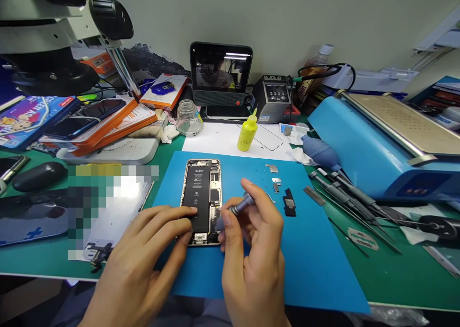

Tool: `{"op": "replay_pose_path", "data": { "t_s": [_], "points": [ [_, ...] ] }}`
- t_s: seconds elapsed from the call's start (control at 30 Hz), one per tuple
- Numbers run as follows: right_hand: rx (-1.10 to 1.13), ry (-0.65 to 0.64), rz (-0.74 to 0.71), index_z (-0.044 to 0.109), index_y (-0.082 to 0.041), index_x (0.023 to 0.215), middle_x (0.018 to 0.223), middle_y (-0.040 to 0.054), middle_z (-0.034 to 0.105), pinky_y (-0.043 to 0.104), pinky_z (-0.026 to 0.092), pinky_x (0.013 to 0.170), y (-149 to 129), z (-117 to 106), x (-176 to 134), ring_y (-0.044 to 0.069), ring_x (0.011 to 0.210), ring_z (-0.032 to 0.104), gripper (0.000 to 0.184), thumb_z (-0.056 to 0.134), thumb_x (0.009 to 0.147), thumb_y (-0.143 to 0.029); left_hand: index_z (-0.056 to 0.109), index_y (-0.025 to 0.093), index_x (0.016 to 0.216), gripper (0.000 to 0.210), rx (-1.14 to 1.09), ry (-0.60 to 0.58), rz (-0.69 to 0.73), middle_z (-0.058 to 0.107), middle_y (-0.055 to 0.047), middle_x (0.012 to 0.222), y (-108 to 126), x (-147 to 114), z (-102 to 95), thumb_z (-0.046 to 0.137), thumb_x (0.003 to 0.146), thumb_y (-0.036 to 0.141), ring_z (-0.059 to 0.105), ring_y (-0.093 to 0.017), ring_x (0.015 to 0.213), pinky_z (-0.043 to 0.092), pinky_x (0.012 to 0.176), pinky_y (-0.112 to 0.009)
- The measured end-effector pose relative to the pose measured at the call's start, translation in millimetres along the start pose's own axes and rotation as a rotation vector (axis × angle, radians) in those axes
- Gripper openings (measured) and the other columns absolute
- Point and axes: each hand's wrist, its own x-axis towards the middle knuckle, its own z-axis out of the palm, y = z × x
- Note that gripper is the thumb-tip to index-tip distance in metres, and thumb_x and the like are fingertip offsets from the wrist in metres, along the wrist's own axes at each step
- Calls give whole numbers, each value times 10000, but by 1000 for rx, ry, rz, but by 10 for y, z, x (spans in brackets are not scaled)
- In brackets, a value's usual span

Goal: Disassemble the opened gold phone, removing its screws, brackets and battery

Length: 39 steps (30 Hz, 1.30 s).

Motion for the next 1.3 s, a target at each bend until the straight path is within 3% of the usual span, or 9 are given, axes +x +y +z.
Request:
{"op": "replay_pose_path", "data": {
  "t_s": [0.13,0.33,0.57,0.8,1.0,1.17,1.3],
  "points": [
    [0,-2,12,578,-402,1615,1122,-2,781,186,672,577,5,11,-3,88,652,747,470,651,1180,-242,688,288,1239,217,-21,0,28,827,23,1379,-51,-12,-14,582,1170,111,683,-216,1251,580,1054,-384],
    [112,-53,207,557,-467,1589,1126,-14,788,222,684,549,-19,10,28,118,674,766,405,648,1201,-397,763,313,1187,172,-21,25,54,846,66,1340,-82,4,-36,683,1152,166,694,-215,1206,600,1027,-367],
    [135,-41,249,561,-448,1575,1112,-1,791,257,701,537,6,3,31,146,682,782,410,675,1181,-456,787,321,1180,173,44,4,100,854,72,1357,-86,13,-100,658,1169,207,739,-223,1189,649,987,-389],
    [159,-15,259,589,-421,1527,1073,-7,796,241,689,524,0,29,26,130,625,755,375,683,1168,-468,746,322,1264,194,135,-28,95,832,72,1438,-60,-66,-83,622,1186,195,732,-238,1294,628,1060,-433],
    [225,-36,289,596,-398,1529,1126,8,802,261,698,525,18,29,59,139,636,766,378,675,1169,-483,743,345,1327,227,188,-35,149,822,101,1468,-111,-71,-100,628,1189,205,744,-207,1307,629,1054,-394],
    [291,-35,295,592,-454,1533,1166,-11,801,271,748,640,29,34,41,130,703,800,368,681,1176,-456,753,293,1366,251,226,15,196,837,67,1450,-115,-141,-71,672,1164,168,738,-200,1340,561,1155,-354],
    [359,-52,286,609,-457,1517,1190,0,797,258,745,671,-5,17,23,115,699,796,341,673,1183,-434,752,207,1361,283,226,70,245,880,22,1329,-69,-198,-19,706,1116,73,768,-180,1237,513,1213,-292]
  ]
}}
